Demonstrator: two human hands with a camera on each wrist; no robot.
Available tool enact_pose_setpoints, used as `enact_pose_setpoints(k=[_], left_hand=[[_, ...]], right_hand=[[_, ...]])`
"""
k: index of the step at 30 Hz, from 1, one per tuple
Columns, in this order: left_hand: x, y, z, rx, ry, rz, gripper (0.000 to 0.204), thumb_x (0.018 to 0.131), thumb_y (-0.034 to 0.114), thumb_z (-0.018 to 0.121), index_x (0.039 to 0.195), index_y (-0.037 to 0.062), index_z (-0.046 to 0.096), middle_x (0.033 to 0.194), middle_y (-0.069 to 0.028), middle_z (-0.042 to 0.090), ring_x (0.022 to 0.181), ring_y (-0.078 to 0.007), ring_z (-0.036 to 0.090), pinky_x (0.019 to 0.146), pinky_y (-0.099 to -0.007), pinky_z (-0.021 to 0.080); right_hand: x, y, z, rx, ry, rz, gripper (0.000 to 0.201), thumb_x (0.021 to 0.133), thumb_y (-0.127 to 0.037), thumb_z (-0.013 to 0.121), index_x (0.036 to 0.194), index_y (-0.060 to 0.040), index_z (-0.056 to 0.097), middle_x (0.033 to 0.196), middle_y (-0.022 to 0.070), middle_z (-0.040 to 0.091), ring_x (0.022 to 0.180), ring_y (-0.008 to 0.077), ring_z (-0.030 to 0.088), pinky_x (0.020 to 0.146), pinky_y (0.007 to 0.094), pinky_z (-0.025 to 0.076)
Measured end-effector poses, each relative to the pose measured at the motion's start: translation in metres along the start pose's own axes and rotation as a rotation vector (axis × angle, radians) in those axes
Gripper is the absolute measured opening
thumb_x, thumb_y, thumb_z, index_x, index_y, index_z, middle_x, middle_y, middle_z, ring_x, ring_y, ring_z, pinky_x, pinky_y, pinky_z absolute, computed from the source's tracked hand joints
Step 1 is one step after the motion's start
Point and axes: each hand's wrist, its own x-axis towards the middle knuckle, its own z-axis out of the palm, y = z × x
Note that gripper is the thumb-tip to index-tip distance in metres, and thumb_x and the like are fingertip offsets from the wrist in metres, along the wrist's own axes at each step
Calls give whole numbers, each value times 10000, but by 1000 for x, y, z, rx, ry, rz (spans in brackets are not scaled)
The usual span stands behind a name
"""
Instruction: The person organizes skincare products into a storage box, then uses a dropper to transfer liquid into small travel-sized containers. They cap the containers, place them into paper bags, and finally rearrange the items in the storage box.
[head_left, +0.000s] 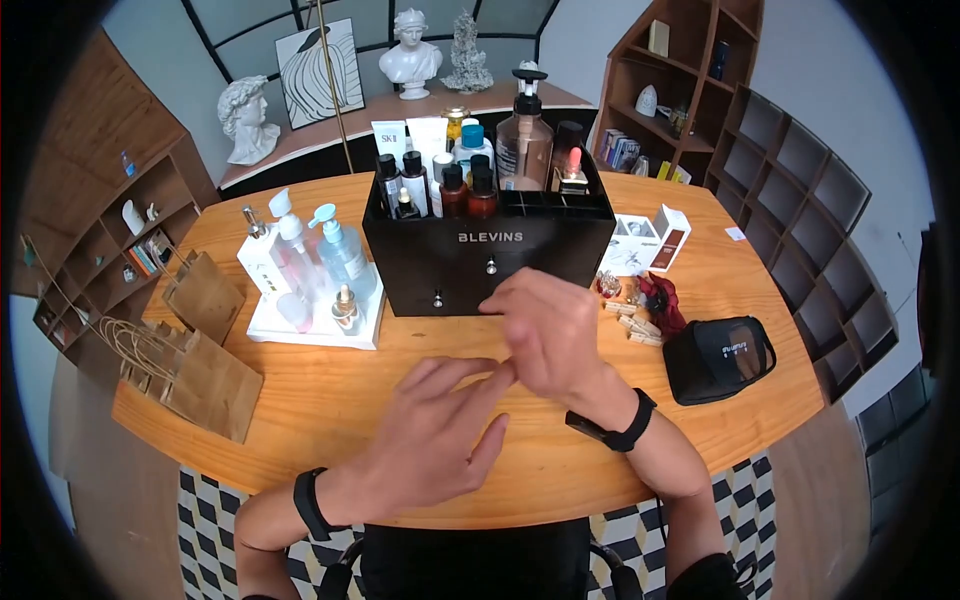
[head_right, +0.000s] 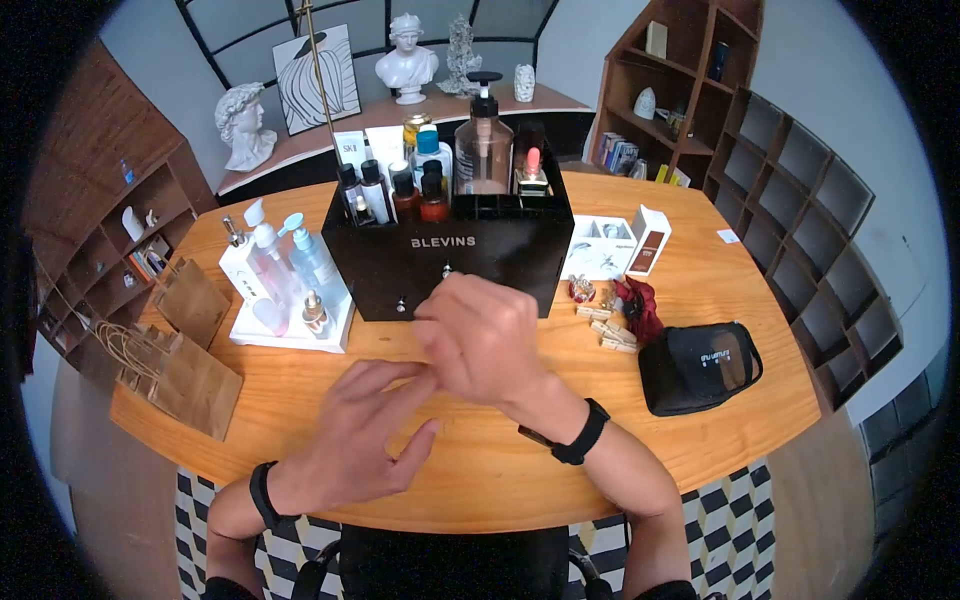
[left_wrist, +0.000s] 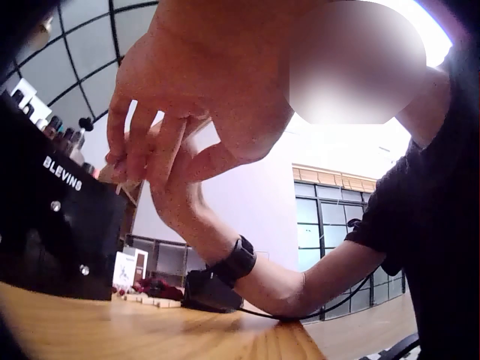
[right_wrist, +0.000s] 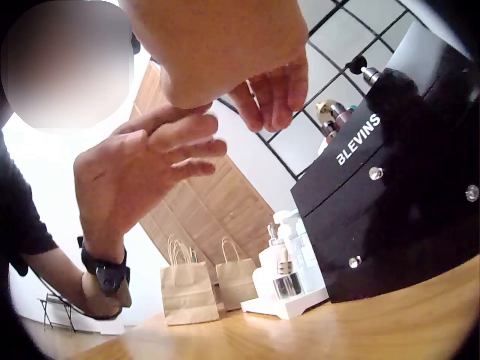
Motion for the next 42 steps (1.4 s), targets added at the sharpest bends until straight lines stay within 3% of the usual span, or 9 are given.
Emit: enact_pose_setpoints(k=[6, 17, 20, 22, 24, 30, 37, 39, 42], left_hand=[[15, 27, 12, 272, 23, 138, 428, 943, 282, 763, 1274, 15, 723, 1065, -95, 726, 960, -227, 691, 825, -360, 523], [-19, 33, 24, 79, -50, 277, 459, 812, 180, 709, 1198, -68, 716, 734, -45, 589, 598, -146, 604, 478, -282, 429], [-26, 39, 39, 67, -289, 267, 386, 825, 170, 717, 1111, -88, 716, 689, -21, 605, 596, -125, 606, 490, -280, 419], [-50, 24, 24, 28, -14, 448, 402, 900, 197, 609, 1220, -29, 700, 976, -64, 691, 922, -213, 647, 771, -398, 447], [-56, 31, 21, 134, -374, 324, 378, 921, 181, 578, 1212, -29, 696, 979, -83, 661, 878, -210, 613, 756, -379, 427], [-63, 26, 11, 111, -37, 375, 360, 936, 200, 574, 1195, -19, 693, 925, -73, 641, 853, -201, 603, 755, -376, 422], [-50, 27, 3, 109, -304, 294, 367, 929, 286, 647, 1131, -3, 749, 965, -104, 687, 922, -245, 654, 847, -410, 487], [-40, 28, 12, 140, -317, 239, 342, 836, 162, 726, 1065, -92, 713, 657, -6, 610, 597, -103, 604, 491, -272, 399], [-35, 26, 5, 126, -349, 222, 377, 830, 152, 736, 1114, -96, 711, 643, 1, 605, 592, -92, 598, 495, -266, 382]], right_hand=[[1, 8, 1, -5, -187, 527, 323, 1047, -207, 650, 828, 11, 743, 749, 160, 663, 614, 387, 627, 551, 453, 460], [-6, -6, 15, 118, -551, 540, 176, 1009, -165, 730, 1088, -15, 782, 959, 99, 738, 749, 213, 723, 587, 321, 555], [5, -12, 23, 125, -503, 569, 171, 994, -125, 744, 1091, 13, 768, 983, 114, 726, 739, 199, 713, 593, 318, 547], [15, -12, 26, 104, -456, 594, 172, 978, -94, 756, 1089, 36, 756, 983, 129, 717, 708, 204, 704, 604, 330, 547], [32, -5, 30, 47, -365, 523, 184, 987, -89, 747, 1120, 38, 743, 1016, 128, 710, 696, 187, 673, 600, 311, 542], [105, 30, 48, -125, -368, 439, 169, 969, -43, 724, 1109, 52, 718, 1028, 221, 714, 792, 363, 708, 690, 402, 573], [131, 42, 90, -367, -461, 388, 191, 944, -77, 735, 1049, 83, 740, 916, 291, 748, 881, 461, 745, 790, 501, 603], [132, 46, 96, -428, -522, 415, 209, 930, -117, 765, 1016, 73, 754, 900, 301, 746, 888, 474, 743, 789, 506, 617], [132, 53, 101, -441, -568, 388, 191, 923, -98, 757, 1004, 76, 756, 904, 290, 751, 890, 464, 746, 803, 502, 616]])
